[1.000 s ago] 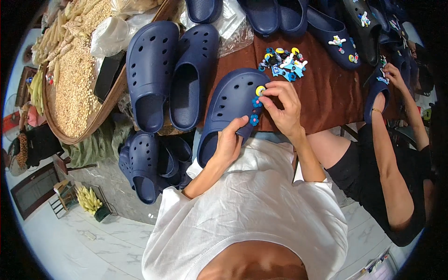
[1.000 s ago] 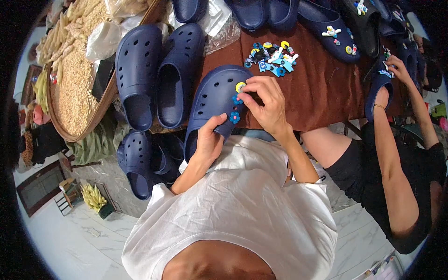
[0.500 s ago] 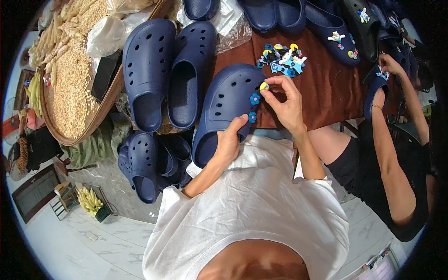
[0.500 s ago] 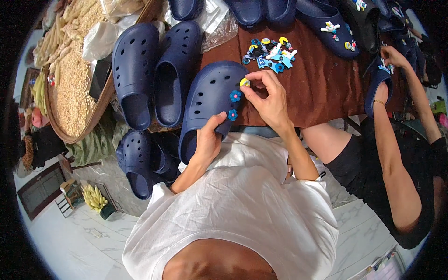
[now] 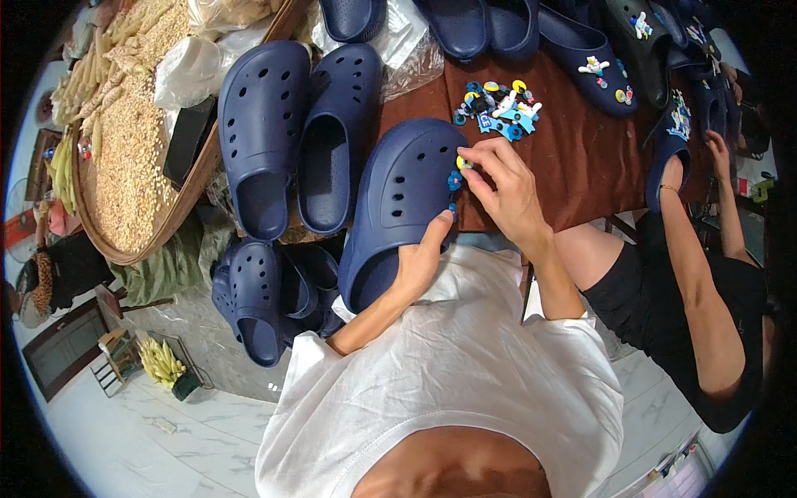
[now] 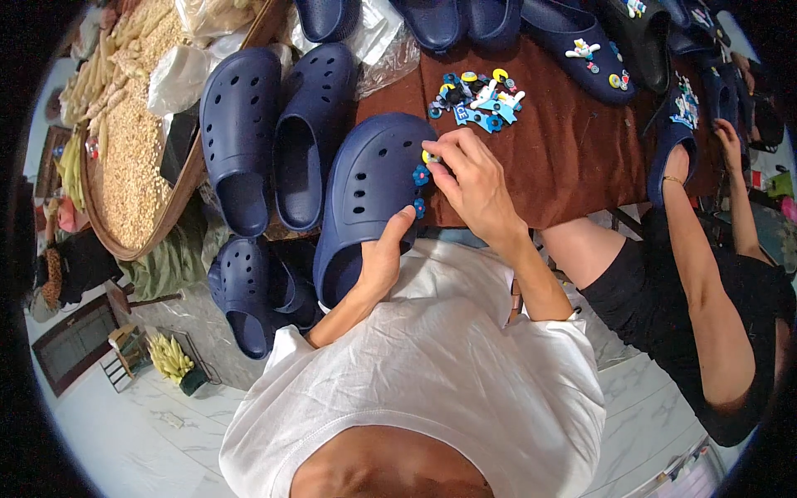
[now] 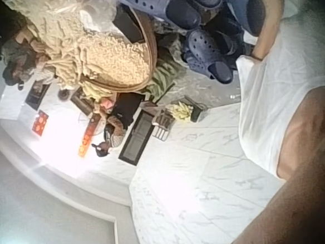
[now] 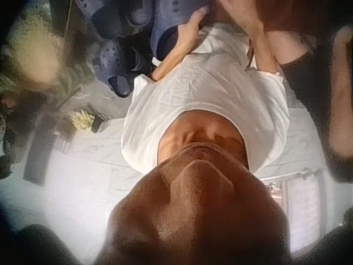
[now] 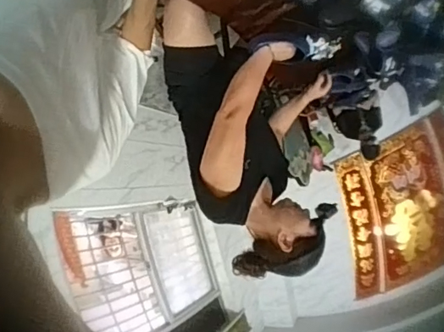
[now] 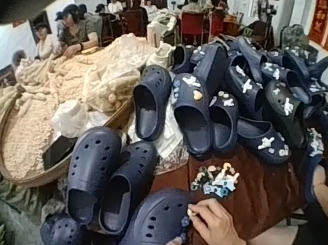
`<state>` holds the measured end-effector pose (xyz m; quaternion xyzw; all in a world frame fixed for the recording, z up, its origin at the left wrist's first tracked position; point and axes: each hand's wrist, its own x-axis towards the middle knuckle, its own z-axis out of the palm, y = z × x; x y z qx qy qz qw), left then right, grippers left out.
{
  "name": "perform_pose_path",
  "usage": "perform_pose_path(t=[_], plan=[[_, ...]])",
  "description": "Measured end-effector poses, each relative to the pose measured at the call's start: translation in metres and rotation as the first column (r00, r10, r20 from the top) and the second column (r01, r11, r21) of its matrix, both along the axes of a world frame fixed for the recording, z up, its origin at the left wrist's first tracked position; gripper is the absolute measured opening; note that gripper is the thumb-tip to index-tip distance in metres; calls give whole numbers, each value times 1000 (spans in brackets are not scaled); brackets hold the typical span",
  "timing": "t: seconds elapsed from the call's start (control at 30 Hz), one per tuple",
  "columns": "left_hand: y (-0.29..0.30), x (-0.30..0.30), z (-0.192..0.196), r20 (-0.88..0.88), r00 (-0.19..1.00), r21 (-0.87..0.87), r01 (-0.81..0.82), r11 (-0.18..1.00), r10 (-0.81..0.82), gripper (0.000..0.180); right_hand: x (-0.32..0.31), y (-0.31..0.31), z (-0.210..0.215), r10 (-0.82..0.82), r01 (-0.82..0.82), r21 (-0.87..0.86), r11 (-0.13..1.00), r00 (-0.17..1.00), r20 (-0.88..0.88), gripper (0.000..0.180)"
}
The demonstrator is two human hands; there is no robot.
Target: Manually attaching decorative charms to rubber clogs.
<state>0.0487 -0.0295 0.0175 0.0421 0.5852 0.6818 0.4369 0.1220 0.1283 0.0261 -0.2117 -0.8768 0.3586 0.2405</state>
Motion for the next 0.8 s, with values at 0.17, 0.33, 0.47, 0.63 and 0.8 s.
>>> perform_pose_path(t=[0.17,0.33,0.47,0.63,0.8], plan=[[0,1,9,10,1000,-80,26,996,-25,37,3,-3,-1,-38,43,-151,988,999,32,21],[0,8,-3,-161,986,-50,37,998,-44,34,-1,-2,9,-95,104,-324,940,995,42,20],[-1,8,-1,-220,975,-50,29,998,-40,27,0,6,4,-68,96,-559,823,995,71,21],[-4,3,5,-178,979,-120,78,990,-98,25,6,24,-29,-23,32,-779,626,999,23,33],[-7,-1,2,-119,991,-40,63,997,-68,24,9,25,-36,-39,-2,-855,519,999,-26,61]])
